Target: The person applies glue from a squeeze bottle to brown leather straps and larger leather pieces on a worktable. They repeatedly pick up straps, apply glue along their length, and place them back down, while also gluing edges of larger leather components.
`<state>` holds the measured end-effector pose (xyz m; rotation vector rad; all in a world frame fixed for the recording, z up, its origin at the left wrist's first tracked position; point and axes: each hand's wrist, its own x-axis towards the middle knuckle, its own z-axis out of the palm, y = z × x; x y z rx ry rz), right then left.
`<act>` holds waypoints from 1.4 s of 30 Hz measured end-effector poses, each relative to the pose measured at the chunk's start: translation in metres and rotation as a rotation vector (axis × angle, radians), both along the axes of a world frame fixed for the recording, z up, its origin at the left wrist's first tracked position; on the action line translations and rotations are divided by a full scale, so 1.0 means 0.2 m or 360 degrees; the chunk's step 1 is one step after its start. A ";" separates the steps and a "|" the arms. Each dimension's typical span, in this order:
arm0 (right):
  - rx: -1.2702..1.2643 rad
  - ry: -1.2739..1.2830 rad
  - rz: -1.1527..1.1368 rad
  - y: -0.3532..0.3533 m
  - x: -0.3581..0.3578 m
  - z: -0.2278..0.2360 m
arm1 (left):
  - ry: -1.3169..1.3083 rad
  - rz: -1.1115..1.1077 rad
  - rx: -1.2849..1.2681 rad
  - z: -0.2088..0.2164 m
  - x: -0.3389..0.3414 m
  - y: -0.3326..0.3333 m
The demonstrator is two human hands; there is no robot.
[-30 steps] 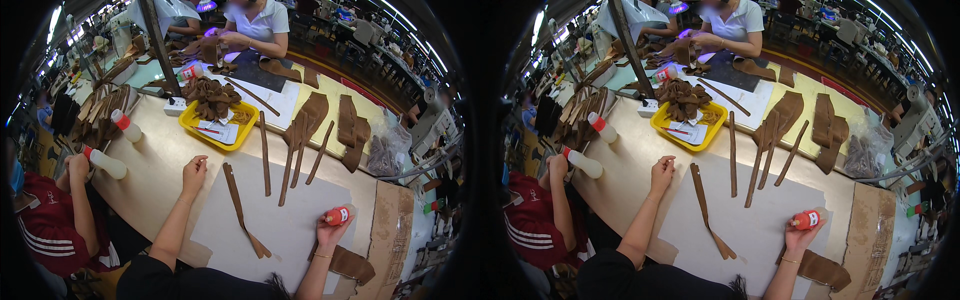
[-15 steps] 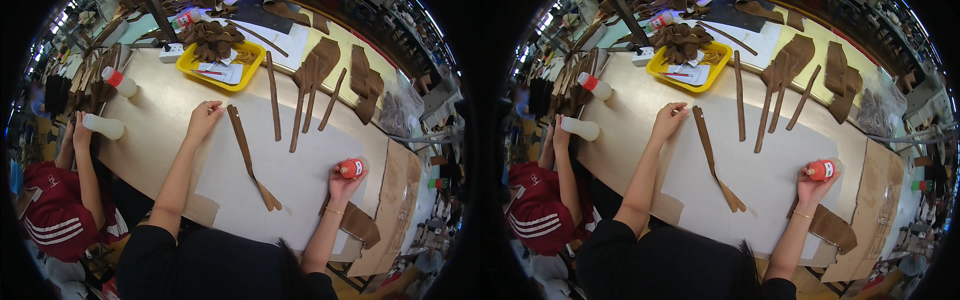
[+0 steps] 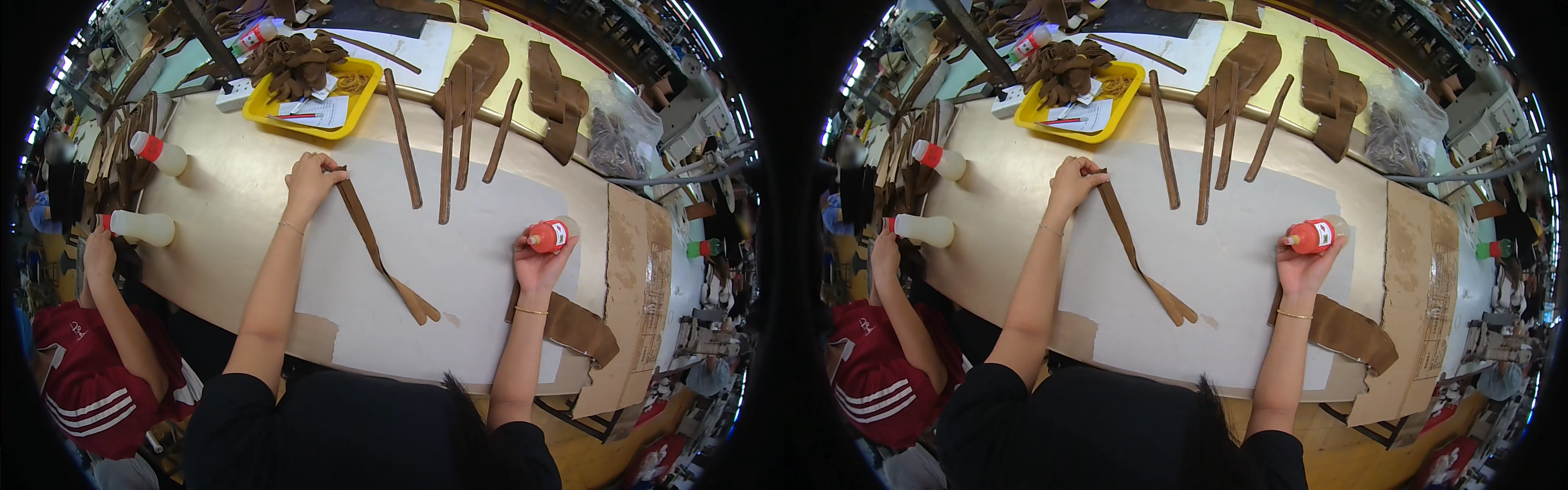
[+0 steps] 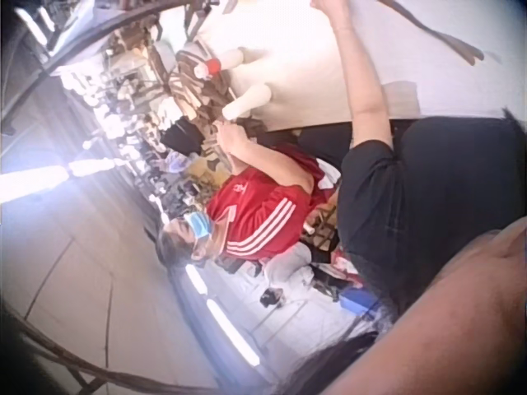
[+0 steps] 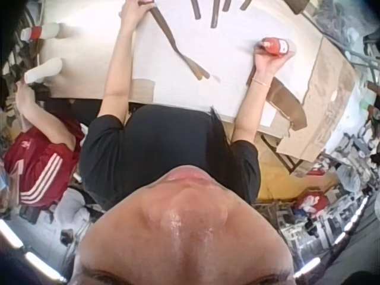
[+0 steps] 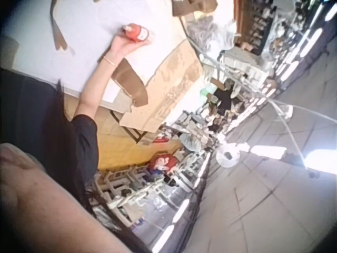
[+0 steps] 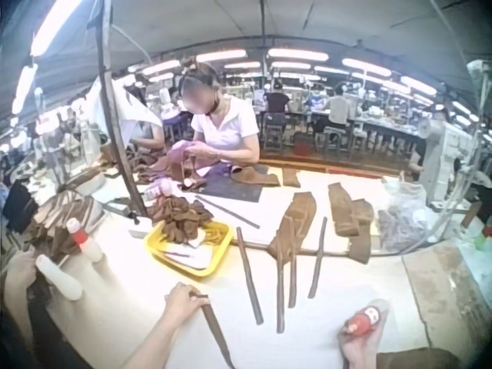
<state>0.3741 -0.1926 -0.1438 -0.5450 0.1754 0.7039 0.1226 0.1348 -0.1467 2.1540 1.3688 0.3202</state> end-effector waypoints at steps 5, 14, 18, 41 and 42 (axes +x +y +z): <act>0.0042 -0.0027 0.0037 -0.01 0.01 -0.01 | -0.0663 -0.0055 -0.0543 0.04 -0.05 -0.01; 0.0022 -0.0012 0.0010 0.00 -0.02 0.04 | -0.1325 -0.0291 -0.0478 0.79 -0.33 0.10; 0.0019 -0.0015 0.0022 0.01 -0.01 0.03 | -0.1244 -0.0283 0.0062 1.11 -0.45 0.09; 0.0064 -0.0100 0.0104 -0.03 0.02 -0.04 | -0.0496 -0.0948 0.0356 0.20 -0.28 -0.62; 0.0046 -0.0075 0.0077 -0.03 0.01 -0.03 | -0.0522 -0.0791 0.0339 0.20 -0.28 -0.54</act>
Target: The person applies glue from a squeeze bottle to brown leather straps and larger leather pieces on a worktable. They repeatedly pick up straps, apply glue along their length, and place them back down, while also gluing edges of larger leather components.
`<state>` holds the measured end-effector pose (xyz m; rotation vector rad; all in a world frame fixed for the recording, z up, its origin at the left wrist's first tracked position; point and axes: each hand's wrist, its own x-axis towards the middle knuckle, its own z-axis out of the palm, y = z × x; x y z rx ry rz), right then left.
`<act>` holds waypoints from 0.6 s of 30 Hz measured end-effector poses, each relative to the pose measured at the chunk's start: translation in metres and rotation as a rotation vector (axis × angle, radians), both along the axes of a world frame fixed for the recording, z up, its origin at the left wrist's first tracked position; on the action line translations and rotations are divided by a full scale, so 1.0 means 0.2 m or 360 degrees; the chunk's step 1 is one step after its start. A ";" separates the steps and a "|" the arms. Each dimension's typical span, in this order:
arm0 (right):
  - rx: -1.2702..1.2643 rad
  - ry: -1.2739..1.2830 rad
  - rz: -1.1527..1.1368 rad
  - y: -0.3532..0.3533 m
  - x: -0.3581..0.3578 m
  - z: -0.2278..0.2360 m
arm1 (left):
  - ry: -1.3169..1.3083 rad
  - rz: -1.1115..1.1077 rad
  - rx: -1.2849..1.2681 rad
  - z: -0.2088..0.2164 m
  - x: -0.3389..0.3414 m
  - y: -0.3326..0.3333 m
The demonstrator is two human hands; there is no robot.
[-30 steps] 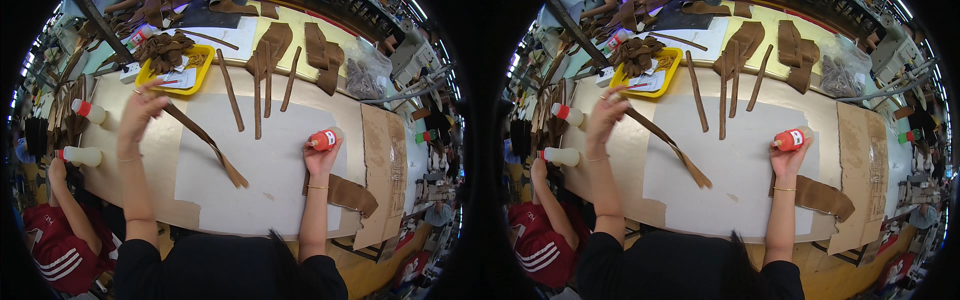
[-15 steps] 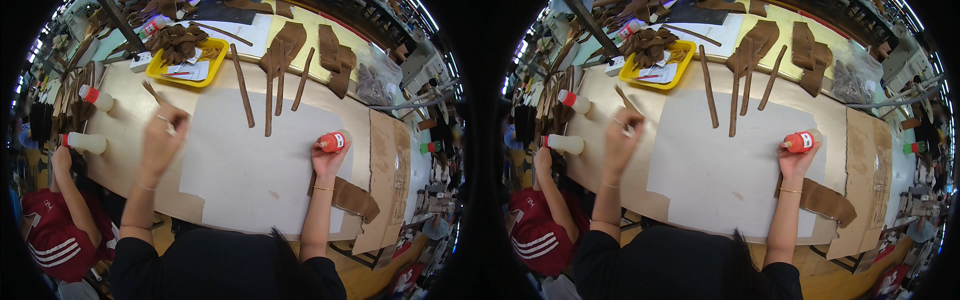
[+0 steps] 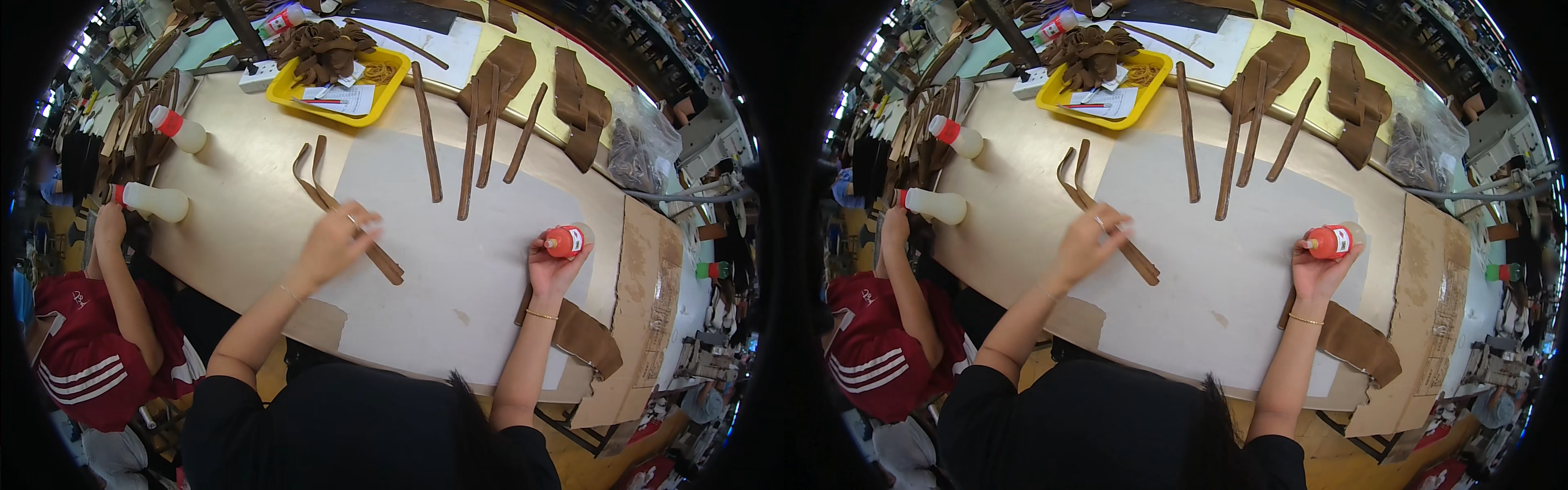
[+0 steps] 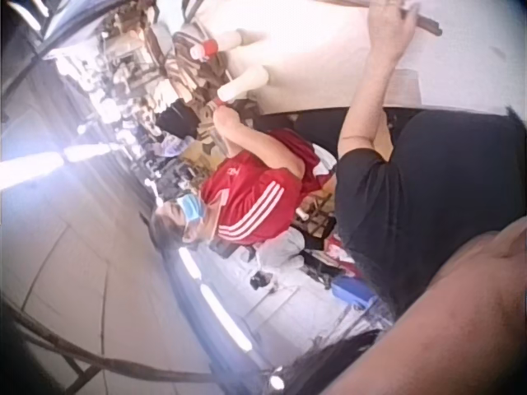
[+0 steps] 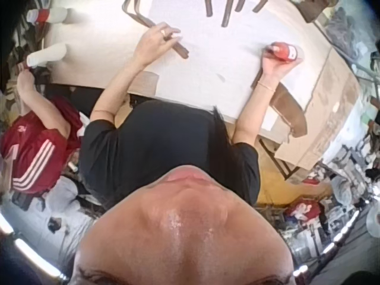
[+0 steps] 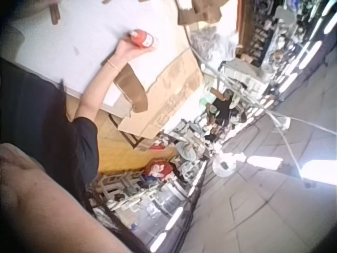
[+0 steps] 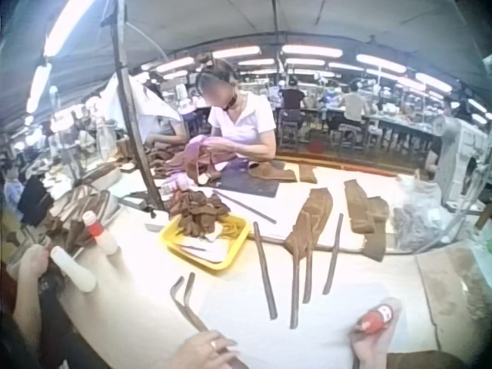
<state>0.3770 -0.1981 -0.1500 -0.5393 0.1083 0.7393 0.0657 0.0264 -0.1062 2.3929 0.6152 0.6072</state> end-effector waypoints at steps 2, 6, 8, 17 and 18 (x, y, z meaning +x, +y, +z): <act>-0.0038 0.0045 -0.0066 0.01 -0.01 0.02 | -0.0011 0.0268 -0.0088 0.03 -0.02 0.14; -0.0033 0.0065 -0.0044 0.02 0.00 0.00 | 0.0023 0.0581 0.0388 -0.06 -0.14 0.44; -0.0063 0.0075 -0.0061 0.03 -0.01 0.03 | 0.0040 0.0734 0.0322 -0.13 -0.18 0.57; 0.0080 0.0004 0.0026 0.01 0.00 0.01 | 0.0431 0.1032 -0.0021 -0.22 -0.13 0.82; 0.0054 0.0037 -0.0005 0.02 -0.01 0.02 | 0.0369 0.1048 -0.0088 -0.21 -0.12 0.81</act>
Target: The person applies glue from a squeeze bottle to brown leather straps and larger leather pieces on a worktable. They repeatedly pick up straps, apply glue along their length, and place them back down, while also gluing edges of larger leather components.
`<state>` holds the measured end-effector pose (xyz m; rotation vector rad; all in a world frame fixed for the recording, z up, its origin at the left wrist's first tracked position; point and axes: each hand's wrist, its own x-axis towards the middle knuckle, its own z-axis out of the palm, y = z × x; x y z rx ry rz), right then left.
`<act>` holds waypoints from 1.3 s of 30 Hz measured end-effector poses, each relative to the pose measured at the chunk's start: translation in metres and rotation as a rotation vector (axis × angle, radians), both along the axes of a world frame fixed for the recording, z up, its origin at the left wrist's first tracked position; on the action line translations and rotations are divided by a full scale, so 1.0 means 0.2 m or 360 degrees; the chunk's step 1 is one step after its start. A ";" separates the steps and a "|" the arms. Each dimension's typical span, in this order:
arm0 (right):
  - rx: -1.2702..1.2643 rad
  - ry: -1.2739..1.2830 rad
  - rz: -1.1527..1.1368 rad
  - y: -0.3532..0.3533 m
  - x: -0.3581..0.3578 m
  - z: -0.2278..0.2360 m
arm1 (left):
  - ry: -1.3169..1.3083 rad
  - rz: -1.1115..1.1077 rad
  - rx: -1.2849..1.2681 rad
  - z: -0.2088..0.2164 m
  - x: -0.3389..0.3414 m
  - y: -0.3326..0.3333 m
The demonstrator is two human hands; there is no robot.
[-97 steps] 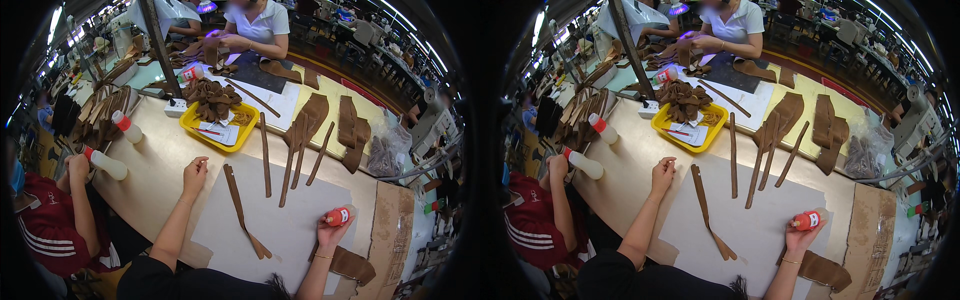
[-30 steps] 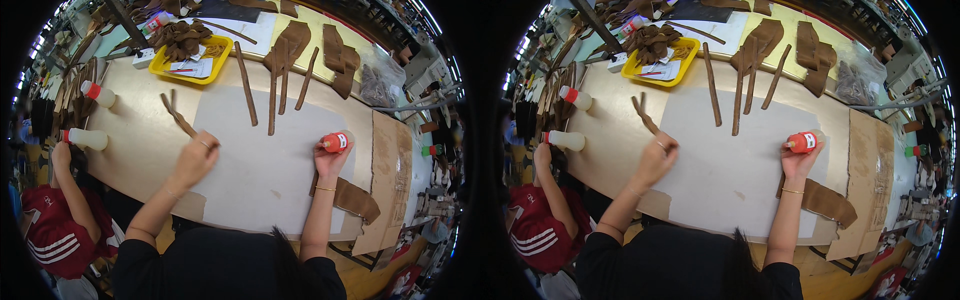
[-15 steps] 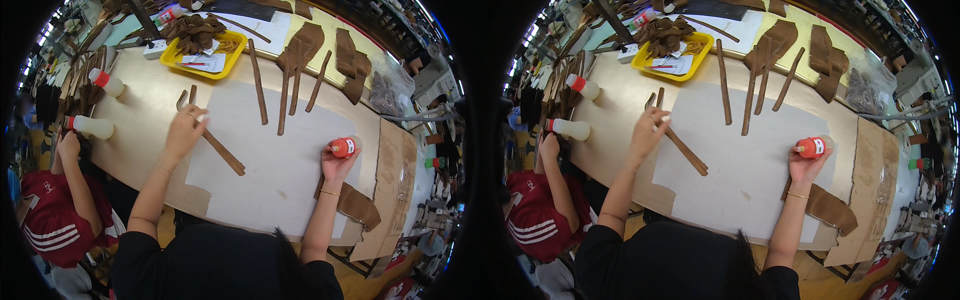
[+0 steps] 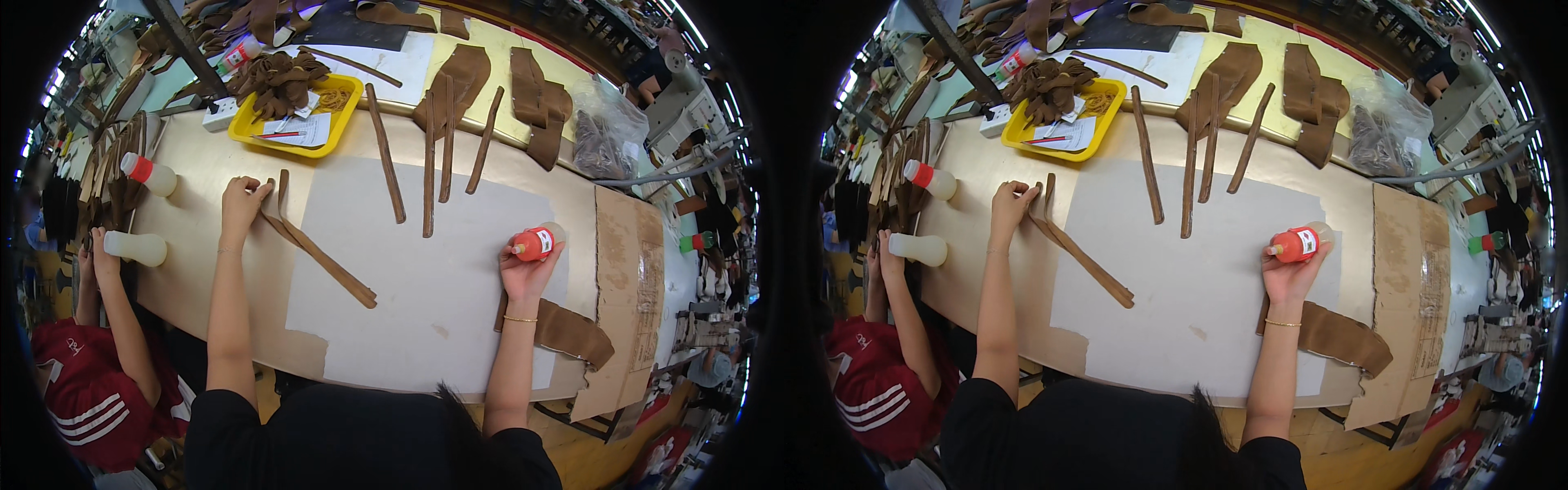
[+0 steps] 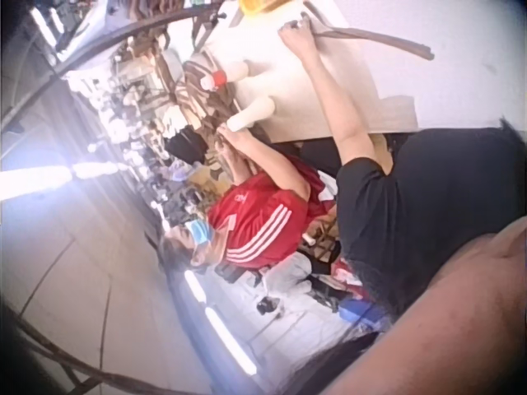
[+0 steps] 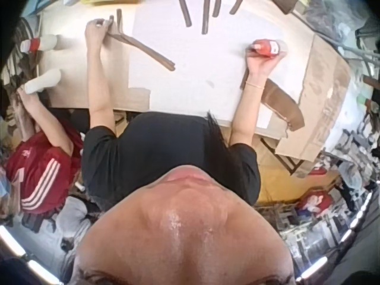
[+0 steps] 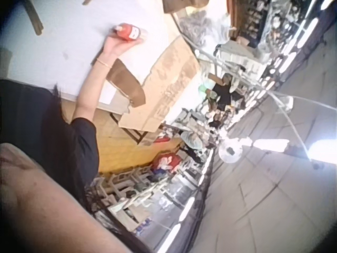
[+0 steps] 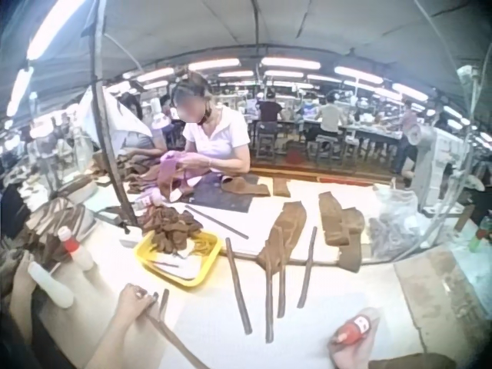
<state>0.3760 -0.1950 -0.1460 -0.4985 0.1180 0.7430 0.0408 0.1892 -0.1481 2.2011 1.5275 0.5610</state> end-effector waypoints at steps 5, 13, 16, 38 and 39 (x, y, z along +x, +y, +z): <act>-0.0067 0.0033 -0.0059 0.01 -0.02 0.02 | -0.0090 -0.0063 -0.0176 0.00 -0.02 -0.01; -0.0107 0.0035 -0.0079 0.02 -0.01 0.03 | -0.0414 0.0136 -0.0282 -0.02 -0.07 0.00; -0.0105 0.0035 -0.0066 0.03 -0.02 0.04 | -0.0935 0.0233 -0.0578 -0.02 -0.10 -0.03; -0.0074 0.0093 -0.0039 0.01 0.00 0.02 | -0.1971 -0.0095 -0.1209 0.19 -0.19 -0.22; -0.0048 0.0102 -0.0056 0.01 0.00 0.02 | -0.1993 -0.0120 -0.1204 0.24 -0.18 -0.24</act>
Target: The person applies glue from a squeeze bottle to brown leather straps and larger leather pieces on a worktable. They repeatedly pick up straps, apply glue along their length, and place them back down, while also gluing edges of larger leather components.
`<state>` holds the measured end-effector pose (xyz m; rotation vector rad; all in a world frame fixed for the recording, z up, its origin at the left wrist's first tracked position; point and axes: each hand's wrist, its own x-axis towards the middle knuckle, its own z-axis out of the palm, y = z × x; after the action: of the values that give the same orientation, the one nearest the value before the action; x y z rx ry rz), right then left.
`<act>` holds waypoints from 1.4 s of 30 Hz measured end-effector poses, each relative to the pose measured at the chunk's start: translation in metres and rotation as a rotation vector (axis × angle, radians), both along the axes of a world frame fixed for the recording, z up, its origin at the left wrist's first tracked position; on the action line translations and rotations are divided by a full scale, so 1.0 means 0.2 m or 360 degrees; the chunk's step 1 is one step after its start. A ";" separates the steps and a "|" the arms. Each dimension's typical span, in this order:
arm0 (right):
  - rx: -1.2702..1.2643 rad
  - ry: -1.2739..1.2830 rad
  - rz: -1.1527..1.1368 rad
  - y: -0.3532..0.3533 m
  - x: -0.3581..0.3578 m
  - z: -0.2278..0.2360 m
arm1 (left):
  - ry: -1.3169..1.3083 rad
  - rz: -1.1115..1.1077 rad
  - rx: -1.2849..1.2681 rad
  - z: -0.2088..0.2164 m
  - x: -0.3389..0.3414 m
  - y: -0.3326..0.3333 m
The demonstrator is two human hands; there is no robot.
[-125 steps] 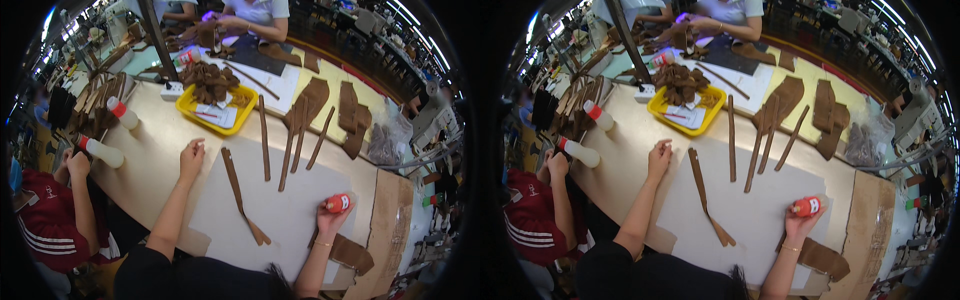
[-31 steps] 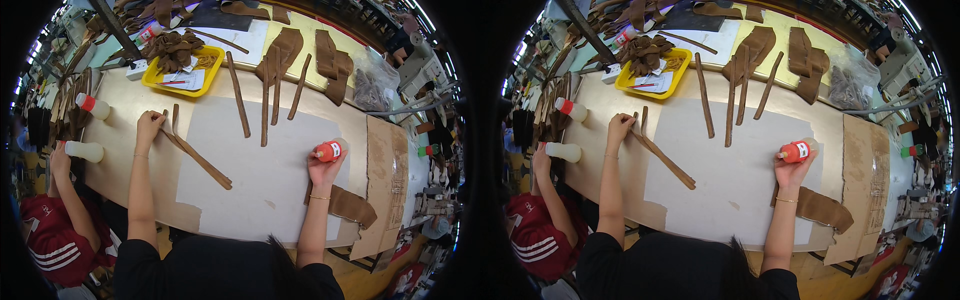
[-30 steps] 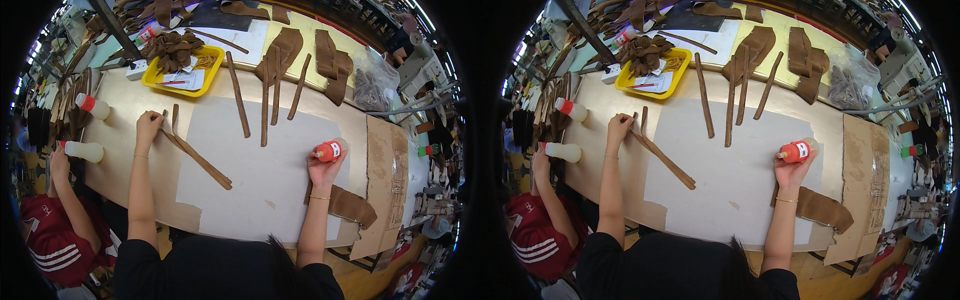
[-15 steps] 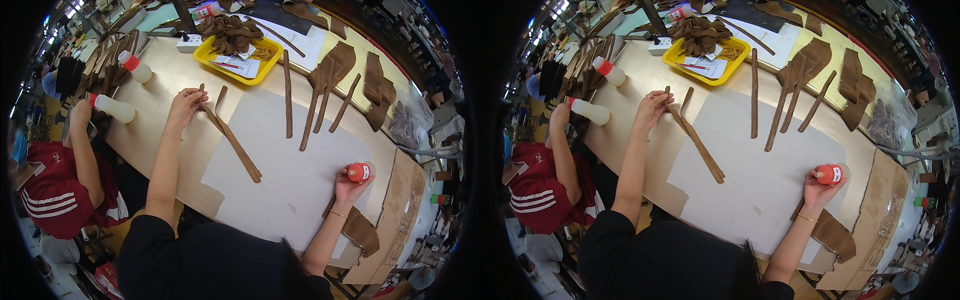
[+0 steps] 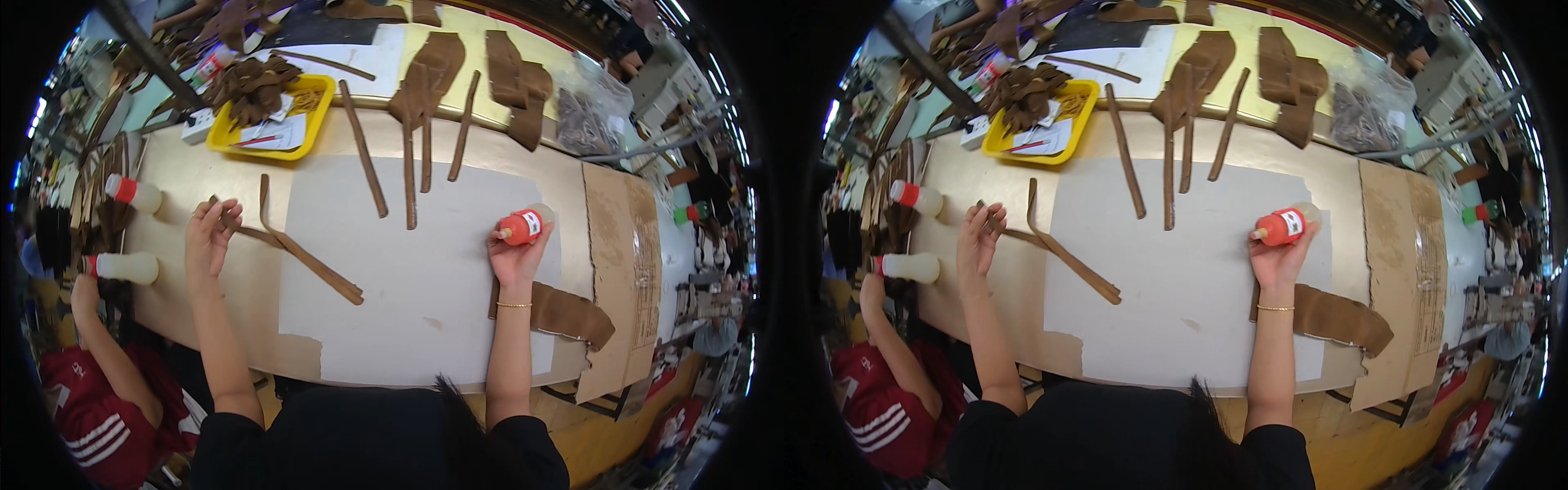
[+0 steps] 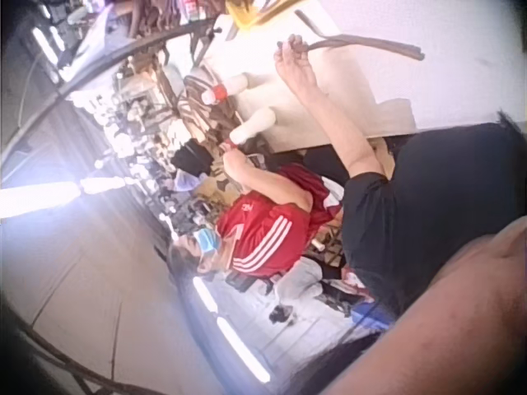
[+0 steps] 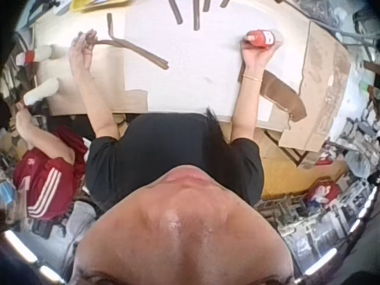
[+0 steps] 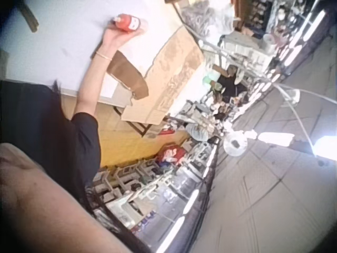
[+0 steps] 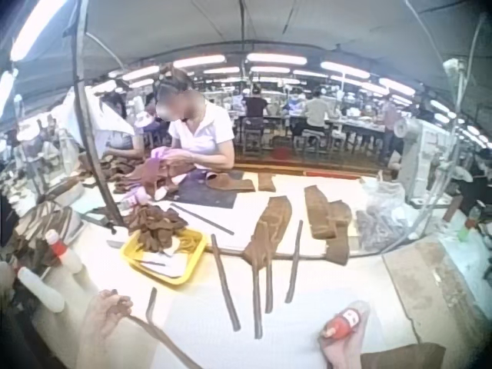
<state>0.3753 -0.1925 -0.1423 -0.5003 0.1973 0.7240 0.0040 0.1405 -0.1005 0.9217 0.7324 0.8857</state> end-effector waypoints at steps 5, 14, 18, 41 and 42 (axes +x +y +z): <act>0.0031 -0.0089 0.0049 -0.02 0.00 -0.01 | -0.0213 -0.0432 0.0199 0.21 0.03 -0.15; 0.0137 -0.0616 0.0611 0.06 -0.22 0.13 | 0.0261 -0.0699 0.0285 0.27 0.48 -0.56; 0.0401 -0.0372 0.0903 0.24 -0.46 0.30 | 0.0162 -0.0815 0.0404 0.18 0.60 -0.66; 0.0324 -0.0266 0.0134 0.00 -0.29 0.37 | 0.0802 -0.1428 0.0040 0.02 0.22 -0.60; 0.0267 -0.0273 0.0086 -0.04 -0.29 0.35 | 0.0867 -0.1470 0.0026 0.02 0.20 -0.59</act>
<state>0.3182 -0.2008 -0.0718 -0.4058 -0.0372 0.7391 0.0436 0.0224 -0.0972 1.3655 0.6426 -0.1881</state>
